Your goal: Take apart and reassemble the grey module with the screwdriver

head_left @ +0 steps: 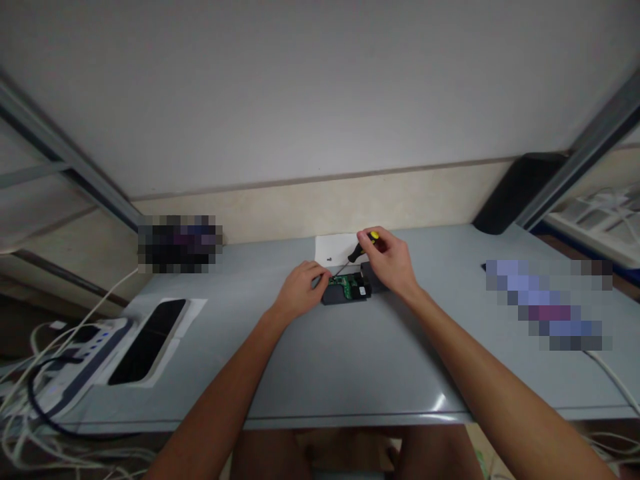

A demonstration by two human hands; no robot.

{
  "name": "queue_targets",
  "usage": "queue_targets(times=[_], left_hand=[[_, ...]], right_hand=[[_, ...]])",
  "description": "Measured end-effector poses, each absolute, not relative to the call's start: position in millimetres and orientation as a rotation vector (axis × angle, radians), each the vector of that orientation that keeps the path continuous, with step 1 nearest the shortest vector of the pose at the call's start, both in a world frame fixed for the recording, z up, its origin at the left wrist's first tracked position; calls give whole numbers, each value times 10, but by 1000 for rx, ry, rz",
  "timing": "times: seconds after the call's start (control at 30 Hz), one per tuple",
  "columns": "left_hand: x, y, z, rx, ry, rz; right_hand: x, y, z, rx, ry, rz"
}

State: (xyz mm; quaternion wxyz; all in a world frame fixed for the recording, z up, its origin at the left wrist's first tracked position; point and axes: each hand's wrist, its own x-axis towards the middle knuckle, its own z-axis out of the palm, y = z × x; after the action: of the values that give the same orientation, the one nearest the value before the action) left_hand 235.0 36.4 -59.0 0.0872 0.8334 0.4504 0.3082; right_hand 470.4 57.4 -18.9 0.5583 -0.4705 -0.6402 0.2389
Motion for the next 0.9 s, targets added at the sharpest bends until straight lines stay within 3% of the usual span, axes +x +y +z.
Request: queue_targets(times=[0.9], left_hand=[[2336,409,-630,2474,1282,863]], right_hand=[[4335,726,0,-839,-1776,479]])
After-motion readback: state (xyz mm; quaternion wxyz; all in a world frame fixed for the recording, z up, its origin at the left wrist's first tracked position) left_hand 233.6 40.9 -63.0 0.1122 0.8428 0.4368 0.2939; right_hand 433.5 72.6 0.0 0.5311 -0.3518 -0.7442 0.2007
